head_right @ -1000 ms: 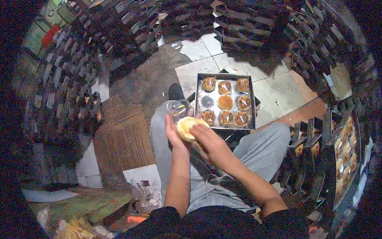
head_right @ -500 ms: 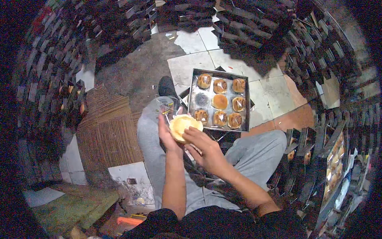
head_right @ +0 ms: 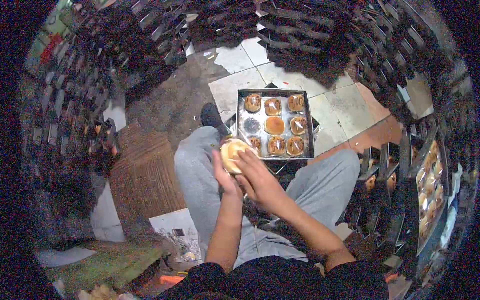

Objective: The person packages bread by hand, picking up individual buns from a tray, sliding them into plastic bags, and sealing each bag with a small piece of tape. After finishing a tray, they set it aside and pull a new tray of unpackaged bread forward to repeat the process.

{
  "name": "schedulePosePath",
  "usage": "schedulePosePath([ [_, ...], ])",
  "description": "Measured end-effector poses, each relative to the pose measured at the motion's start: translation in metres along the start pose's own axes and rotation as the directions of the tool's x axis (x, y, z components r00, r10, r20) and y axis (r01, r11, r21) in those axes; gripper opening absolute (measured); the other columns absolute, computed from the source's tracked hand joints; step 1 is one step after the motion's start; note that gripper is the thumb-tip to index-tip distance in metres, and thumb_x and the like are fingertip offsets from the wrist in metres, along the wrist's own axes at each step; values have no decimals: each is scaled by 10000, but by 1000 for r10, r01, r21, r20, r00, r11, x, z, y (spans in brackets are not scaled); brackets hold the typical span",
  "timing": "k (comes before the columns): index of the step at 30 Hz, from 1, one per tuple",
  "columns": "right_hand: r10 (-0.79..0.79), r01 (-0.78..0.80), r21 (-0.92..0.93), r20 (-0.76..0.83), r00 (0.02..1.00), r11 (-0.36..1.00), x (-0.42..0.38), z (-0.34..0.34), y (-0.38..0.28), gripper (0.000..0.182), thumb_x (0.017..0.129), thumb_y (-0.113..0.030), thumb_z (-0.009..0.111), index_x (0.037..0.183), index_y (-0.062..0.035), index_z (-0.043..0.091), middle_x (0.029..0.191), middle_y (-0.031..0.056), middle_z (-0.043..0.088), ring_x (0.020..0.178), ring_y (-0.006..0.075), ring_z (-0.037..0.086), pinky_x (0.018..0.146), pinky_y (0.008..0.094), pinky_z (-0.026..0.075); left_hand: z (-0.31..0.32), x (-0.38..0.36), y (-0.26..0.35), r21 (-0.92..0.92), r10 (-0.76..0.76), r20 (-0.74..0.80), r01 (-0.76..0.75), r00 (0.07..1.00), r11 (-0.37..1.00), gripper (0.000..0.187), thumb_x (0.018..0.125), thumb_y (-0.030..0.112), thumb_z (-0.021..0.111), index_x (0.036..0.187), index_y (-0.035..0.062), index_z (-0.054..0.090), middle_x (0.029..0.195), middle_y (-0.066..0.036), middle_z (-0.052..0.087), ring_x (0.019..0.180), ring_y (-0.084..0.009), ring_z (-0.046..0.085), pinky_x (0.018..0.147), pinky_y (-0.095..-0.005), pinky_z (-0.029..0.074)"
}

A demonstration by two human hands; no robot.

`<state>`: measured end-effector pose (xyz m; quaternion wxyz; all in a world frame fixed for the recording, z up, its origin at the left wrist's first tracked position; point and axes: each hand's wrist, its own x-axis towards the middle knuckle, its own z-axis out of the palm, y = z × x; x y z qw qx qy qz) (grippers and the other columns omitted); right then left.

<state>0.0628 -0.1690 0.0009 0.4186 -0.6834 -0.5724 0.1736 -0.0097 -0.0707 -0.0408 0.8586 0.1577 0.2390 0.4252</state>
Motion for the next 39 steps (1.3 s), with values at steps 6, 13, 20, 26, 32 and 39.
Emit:
schedulePosePath([
  [6, -25, 14, -103, -102, 994, 995, -4, -1, 10, 473, 975, -96, 620, 1425, 2, 513, 1546, 281, 404, 1463, 448, 371, 1202, 491, 317, 5, -9, -41, 62, -20, -71, 24, 997, 998, 647, 1069, 568, 370, 1428, 49, 514, 1303, -180, 654, 1123, -325, 671, 998, -451, 534],
  [13, 284, -316, 405, 139, 949, 858, -25, -16, -14, 143, 981, -128, 676, 1011, 9, 650, 906, 123, 671, 866, 188, 643, 797, 357, 516, 19, -24, -10, 35, -195, 198, 192, 961, 981, 624, 1058, 543, 419, 1414, 38, 509, 1313, -173, 647, 1107, -332, 686, 930, -467, 578],
  [20, -125, -194, 628, 426, 896, 754, -27, -45, -19, 235, 980, -251, 690, 971, -19, 655, 788, 89, 620, 681, 178, 636, 652, 362, 497, 20, -8, 56, -5, -44, 81, 44, 996, 999, 657, 1038, 573, 413, 1413, 49, 537, 1271, -193, 678, 1105, -406, 687, 834, -503, 620],
  [26, 21, -49, 223, 127, 992, 974, -13, 7, -44, 204, 1001, -214, 655, 984, -12, 630, 773, 29, 651, 665, 166, 615, 633, 365, 493, -5, -19, 42, 42, -17, 168, 11, 986, 999, 608, 1040, 490, 465, 1480, 70, 466, 1361, -198, 622, 1155, -456, 644, 895, -584, 595],
  [32, -202, -119, 513, 526, 826, 850, -7, -20, -27, 147, 949, -119, 708, 1057, -23, 682, 898, 81, 674, 830, 174, 649, 721, 352, 516, -14, -23, 109, -99, 34, 181, -17, 983, 995, 597, 1048, 516, 442, 1434, 67, 521, 1367, -187, 620, 1193, -404, 640, 942, -588, 575],
  [39, -176, 211, 293, -142, 974, 932, 21, 11, -14, 145, 887, 6, 716, 1032, 8, 716, 933, 105, 678, 820, 170, 676, 713, 303, 547, -76, -89, 119, 619, -401, -168, 413, 901, 669, 641, 1059, 625, 385, 1345, 102, 621, 1298, -95, 664, 1128, -209, 663, 835, -376, 563],
])
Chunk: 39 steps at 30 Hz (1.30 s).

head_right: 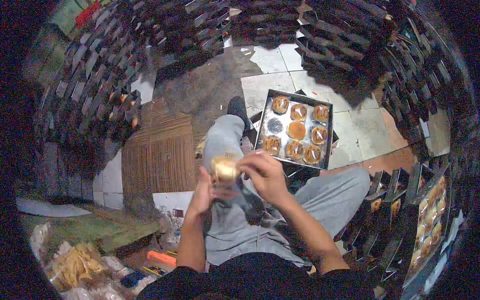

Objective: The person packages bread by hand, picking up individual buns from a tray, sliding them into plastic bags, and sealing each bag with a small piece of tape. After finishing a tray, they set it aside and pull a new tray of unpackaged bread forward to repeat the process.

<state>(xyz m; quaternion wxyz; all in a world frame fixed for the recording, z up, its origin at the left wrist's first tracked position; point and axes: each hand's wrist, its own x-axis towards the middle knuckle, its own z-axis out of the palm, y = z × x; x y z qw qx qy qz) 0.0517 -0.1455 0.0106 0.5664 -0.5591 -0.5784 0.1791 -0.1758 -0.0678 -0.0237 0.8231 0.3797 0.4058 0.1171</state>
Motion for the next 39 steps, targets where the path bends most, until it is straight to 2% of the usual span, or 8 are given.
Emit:
schedulePosePath([
  [4, 240, -225, 178, -71, 968, 958, 7, 14, 10, 82, 917, 11, 690, 994, 24, 716, 911, 96, 680, 807, 154, 674, 691, 291, 546, 12, -20, 38, 716, 323, -323, 7, 890, 698, 379, 1053, 385, 581, 1230, 71, 697, 1256, -122, 669, 1033, -225, 685, 779, -356, 547],
  [6, 300, -273, 263, -67, 952, 925, 19, 19, -3, 59, 903, 1, 710, 960, 9, 724, 896, 107, 679, 785, 181, 662, 694, 294, 534, 22, -11, 53, 828, 887, -8, -494, 462, 264, 255, 964, 106, 683, 1206, 28, 700, 1217, -124, 666, 1074, -208, 652, 821, -345, 548],
  [14, -308, 248, -286, -186, 933, 926, 21, 4, -32, 88, 870, -67, 774, 948, -30, 757, 914, 103, 673, 782, 232, 648, 713, 316, 526, 18, -11, 60, 510, 899, 39, -782, 436, 357, 69, 965, 36, 680, 1016, -10, 685, 998, -88, 637, 876, -151, 631, 722, -275, 530],
  [16, 443, -386, 362, -86, 893, 849, 9, -5, 4, 79, 873, -39, 766, 946, -14, 757, 957, 100, 691, 847, 192, 664, 724, 298, 537, 19, -15, 58, 454, 738, -144, -618, 660, 642, 68, 974, 56, 691, 1005, -4, 685, 951, -77, 619, 784, -127, 630, 596, -246, 501],
  [24, 520, -506, 289, 31, 854, 813, 48, -16, -14, 125, 909, -124, 749, 939, -3, 739, 844, 43, 710, 774, 94, 637, 693, 244, 504, 43, 10, 74, 678, 876, -109, -609, 470, 412, 173, 926, 115, 766, 881, 33, 621, 806, -10, 617, 721, -109, 569, 659, -272, 473],
  [30, 621, -662, 640, 347, 703, 391, 18, 32, 80, 181, 975, -208, 714, 956, -40, 650, 697, 35, 638, 468, 131, 562, 463, 275, 401, 24, -4, 58, 772, 871, -248, -457, 423, 442, 198, 979, 179, 717, 890, 43, 604, 746, -3, 596, 674, -87, 524, 619, -280, 444],
  [36, 688, -715, 699, 521, 505, -4, -49, 86, 90, 240, 1009, -261, 667, 1033, -22, 662, 856, 111, 673, 581, 177, 632, 512, 334, 531, 16, -25, -2, 261, 267, -618, -128, 740, 957, 215, 1014, 204, 675, 1113, 32, 593, 944, -34, 617, 685, -73, 527, 578, -267, 442],
  [39, 717, -694, 719, 502, 483, -36, -40, 64, 62, 286, 1016, -270, 657, 1128, -8, 650, 1012, 116, 677, 777, 190, 679, 641, 347, 599, 0, -7, -15, 604, 586, -430, -264, 687, 752, 447, 1009, 242, 675, 1356, 35, 484, 1205, -104, 604, 951, -154, 629, 775, -313, 539],
])
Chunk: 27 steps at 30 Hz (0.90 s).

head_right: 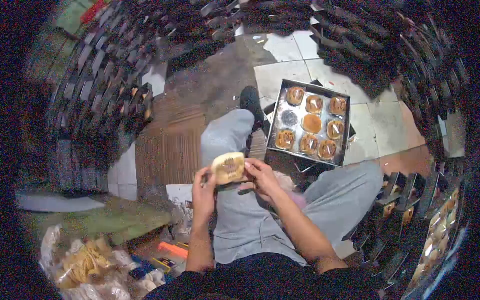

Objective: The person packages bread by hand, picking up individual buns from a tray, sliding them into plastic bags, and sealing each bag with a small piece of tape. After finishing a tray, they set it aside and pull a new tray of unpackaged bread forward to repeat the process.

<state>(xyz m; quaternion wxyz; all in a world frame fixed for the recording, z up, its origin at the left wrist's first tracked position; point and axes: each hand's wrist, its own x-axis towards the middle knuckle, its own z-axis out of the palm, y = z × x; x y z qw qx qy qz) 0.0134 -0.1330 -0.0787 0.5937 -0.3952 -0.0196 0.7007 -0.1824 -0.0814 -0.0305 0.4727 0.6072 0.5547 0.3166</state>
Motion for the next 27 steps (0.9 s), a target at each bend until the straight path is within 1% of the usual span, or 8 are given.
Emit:
schedulePosePath([
  [1, -30, 26, 70, 58, 998, 997, -3, 1, -14, 318, 1019, -271, 653, 1187, -2, 638, 1093, 114, 674, 883, 196, 688, 716, 354, 621, 5, 8, -8, 135, 316, -22, -310, 949, 941, 514, 1005, 255, 675, 1406, 28, 447, 1292, -134, 589, 1024, -187, 654, 830, -346, 571],
  [2, -25, 17, 63, 138, 990, 998, -6, -2, -31, 366, 992, -229, 699, 1258, 3, 607, 1211, 103, 657, 1056, 171, 648, 852, 338, 594, 12, 0, 48, -467, -35, 131, 93, 991, 879, 604, 999, 206, 688, 1484, 70, 356, 1384, -182, 543, 1274, -230, 545, 1102, -395, 416],
  [9, -488, 465, -301, -1, 873, 833, -1, -31, -88, 587, 881, -183, 824, 1384, 3, 584, 1286, 89, 650, 1044, 139, 643, 895, 271, 533, 124, 68, 65, -782, 227, 235, 46, 945, 621, 668, 1006, 149, 650, 1538, 54, 257, 1492, -231, 483, 1365, -304, 495, 1178, -435, 356],
  [16, -212, -195, -500, -645, 734, 844, 64, -170, -88, 556, 973, -390, 712, 1311, 40, 610, 1079, 95, 726, 952, 180, 706, 752, 414, 602, 149, 72, 10, 190, 58, 739, -290, 671, 938, 341, 973, 264, 656, 1147, -29, 666, 1091, -273, 702, 1025, -418, 683, 919, -480, 513],
  [20, -126, 45, -150, -591, 797, 988, 128, -200, -97, 671, 967, -480, 688, 1374, 40, 568, 1073, 153, 720, 1008, 189, 708, 757, 422, 607, 139, 49, 2, 313, -98, 904, -487, 417, 815, 264, 931, 233, 659, 1065, 6, 673, 1027, -266, 707, 985, -424, 682, 907, -533, 497],
  [22, -671, -261, -937, -350, 654, 234, 163, -245, -89, 763, 950, -554, 668, 1443, 9, 525, 1104, 207, 712, 1084, 267, 697, 820, 475, 592, 139, 47, -7, 284, -21, 901, -553, 433, 784, 162, 896, 173, 652, 976, 33, 660, 947, -233, 714, 924, -400, 694, 855, -531, 506],
  [25, -105, -102, -553, -331, 938, 827, 104, -162, -129, 817, 926, -565, 677, 1491, -8, 484, 1154, 253, 693, 1154, 368, 666, 927, 523, 542, 139, 48, -9, 222, 103, 880, -593, 464, 774, 152, 895, 160, 650, 984, 37, 661, 926, -222, 718, 879, -413, 694, 828, -532, 516],
  [27, -530, -320, -789, 9, 848, -525, 45, -119, -110, 615, 910, -431, 700, 1379, -44, 609, 1077, 240, 716, 1097, 379, 685, 935, 505, 526, 139, 49, -13, 233, 59, 885, -550, 462, 802, 153, 896, 161, 651, 985, 38, 661, 919, -227, 715, 884, -424, 685, 818, -541, 515],
])
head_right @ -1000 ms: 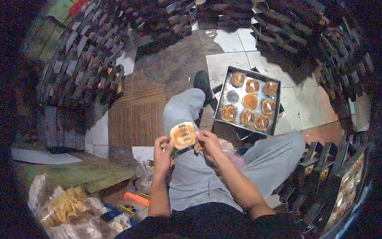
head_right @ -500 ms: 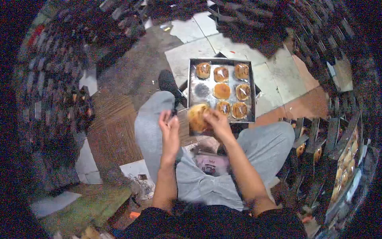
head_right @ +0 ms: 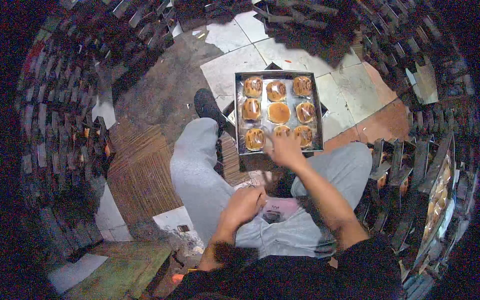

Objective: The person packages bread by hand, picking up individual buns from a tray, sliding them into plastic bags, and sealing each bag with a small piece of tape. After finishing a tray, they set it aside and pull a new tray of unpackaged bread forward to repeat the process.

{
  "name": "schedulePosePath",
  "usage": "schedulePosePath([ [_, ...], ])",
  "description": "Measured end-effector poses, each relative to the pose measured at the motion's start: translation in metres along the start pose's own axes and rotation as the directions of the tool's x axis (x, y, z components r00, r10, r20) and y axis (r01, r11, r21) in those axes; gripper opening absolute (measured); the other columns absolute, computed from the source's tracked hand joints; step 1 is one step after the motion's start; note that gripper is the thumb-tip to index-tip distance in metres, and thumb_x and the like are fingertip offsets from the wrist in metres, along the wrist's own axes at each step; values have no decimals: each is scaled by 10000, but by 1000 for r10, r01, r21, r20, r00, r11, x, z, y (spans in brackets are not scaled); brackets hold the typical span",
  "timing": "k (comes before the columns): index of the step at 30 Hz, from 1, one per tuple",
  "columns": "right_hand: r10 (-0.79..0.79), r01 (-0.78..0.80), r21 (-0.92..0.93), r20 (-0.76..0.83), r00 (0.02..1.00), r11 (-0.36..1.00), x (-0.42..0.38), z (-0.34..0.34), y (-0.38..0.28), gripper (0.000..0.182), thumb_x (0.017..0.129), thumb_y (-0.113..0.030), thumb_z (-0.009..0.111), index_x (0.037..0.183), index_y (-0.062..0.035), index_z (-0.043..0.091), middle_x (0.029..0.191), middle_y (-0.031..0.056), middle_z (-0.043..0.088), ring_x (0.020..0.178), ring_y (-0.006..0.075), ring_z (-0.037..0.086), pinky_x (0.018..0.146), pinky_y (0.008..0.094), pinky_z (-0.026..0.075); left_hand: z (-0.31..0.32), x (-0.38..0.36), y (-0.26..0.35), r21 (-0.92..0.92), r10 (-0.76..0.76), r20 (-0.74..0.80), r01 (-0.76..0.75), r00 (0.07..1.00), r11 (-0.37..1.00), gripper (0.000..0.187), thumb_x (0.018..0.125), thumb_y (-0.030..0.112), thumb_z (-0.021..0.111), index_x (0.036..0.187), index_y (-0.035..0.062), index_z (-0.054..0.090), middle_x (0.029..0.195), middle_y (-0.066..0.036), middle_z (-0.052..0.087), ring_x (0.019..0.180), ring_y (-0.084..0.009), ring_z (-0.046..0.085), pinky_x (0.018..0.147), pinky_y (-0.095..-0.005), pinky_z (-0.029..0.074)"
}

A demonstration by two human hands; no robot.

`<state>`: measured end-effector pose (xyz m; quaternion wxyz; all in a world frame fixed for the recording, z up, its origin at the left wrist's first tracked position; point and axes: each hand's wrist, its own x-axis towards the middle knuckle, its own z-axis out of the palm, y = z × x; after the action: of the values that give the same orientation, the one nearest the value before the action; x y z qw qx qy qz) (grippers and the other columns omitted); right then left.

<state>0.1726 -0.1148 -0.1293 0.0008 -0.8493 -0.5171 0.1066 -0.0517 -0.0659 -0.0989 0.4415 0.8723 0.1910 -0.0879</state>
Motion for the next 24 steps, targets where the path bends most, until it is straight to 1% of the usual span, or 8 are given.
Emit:
schedulePosePath([
  [1, -111, 108, 33, 148, 983, 994, -10, 15, 13, 440, 907, -402, 706, 1182, -58, 724, 1060, 212, 732, 1036, 347, 703, 899, 485, 536, 3, -2, 0, -49, -35, 42, 37, 999, 998, 153, 897, 163, 651, 987, 40, 661, 911, -232, 712, 888, -434, 676, 807, -551, 514],
  [2, -72, -209, 547, 448, 891, 810, -27, -25, 0, 358, 912, -374, 720, 1027, -37, 753, 1042, 196, 739, 986, 337, 712, 876, 455, 542, 5, -6, 1, -44, -27, 43, 29, 999, 999, 153, 897, 163, 651, 987, 40, 661, 911, -232, 712, 888, -434, 676, 807, -551, 514],
  [4, -395, -53, 859, 288, 873, 510, -79, -47, -5, 333, 908, -328, 747, 1029, -18, 733, 999, 188, 741, 959, 328, 720, 846, 433, 549, 5, -12, 2, -71, 45, -6, -46, 999, 996, 165, 899, 168, 651, 1009, 46, 666, 896, -242, 708, 906, -463, 659, 791, -560, 514],
  [9, -426, 318, 713, -30, 904, 625, -148, -31, -21, 259, 829, -165, 796, 1029, -31, 698, 913, 163, 658, 883, 365, 619, 811, 468, 480, 14, -31, 25, 96, 49, -86, -41, 995, 995, 208, 891, 154, 665, 1071, 48, 669, 962, -226, 704, 1035, -458, 620, 933, -541, 468],
  [11, -330, 378, 690, -208, 921, 617, -155, -42, -14, 207, 801, -99, 789, 988, -43, 719, 924, 154, 664, 888, 353, 636, 792, 444, 500, 19, -31, 37, -70, 137, -427, -184, 894, 980, 235, 840, 182, 731, 1014, 33, 680, 1088, -190, 681, 1182, -412, 540, 1009, -496, 429],
  [15, -161, 319, 718, -282, 946, 619, -144, -101, -1, 194, 792, -98, 797, 962, -26, 737, 854, 153, 678, 816, 344, 676, 707, 395, 540, -5, -20, 52, -143, 137, -244, -175, 960, 974, 195, 847, 173, 742, 988, 48, 694, 1050, -161, 696, 1140, -394, 581, 1014, -484, 428],
  [18, -149, 280, 697, -243, 958, 660, -144, -124, -1, 193, 816, -118, 794, 969, -17, 735, 820, 150, 682, 830, 360, 694, 714, 404, 550, -42, 3, 67, 303, 343, -349, -241, 872, 922, 224, 811, 120, 760, 1027, 99, 705, 1000, -66, 726, 1023, -301, 653, 1063, -482, 392],
  [24, -242, 273, 769, -158, 957, 578, -149, -100, -9, 495, 811, -176, 771, 1228, 40, 617, 1331, 261, 586, 1267, 445, 549, 1068, 475, 466, -69, 15, 98, 435, 534, -250, -399, 808, 807, 612, 692, 50, 783, 1274, 112, 603, 1266, -77, 681, 1252, -264, 596, 1124, -538, 316],
])
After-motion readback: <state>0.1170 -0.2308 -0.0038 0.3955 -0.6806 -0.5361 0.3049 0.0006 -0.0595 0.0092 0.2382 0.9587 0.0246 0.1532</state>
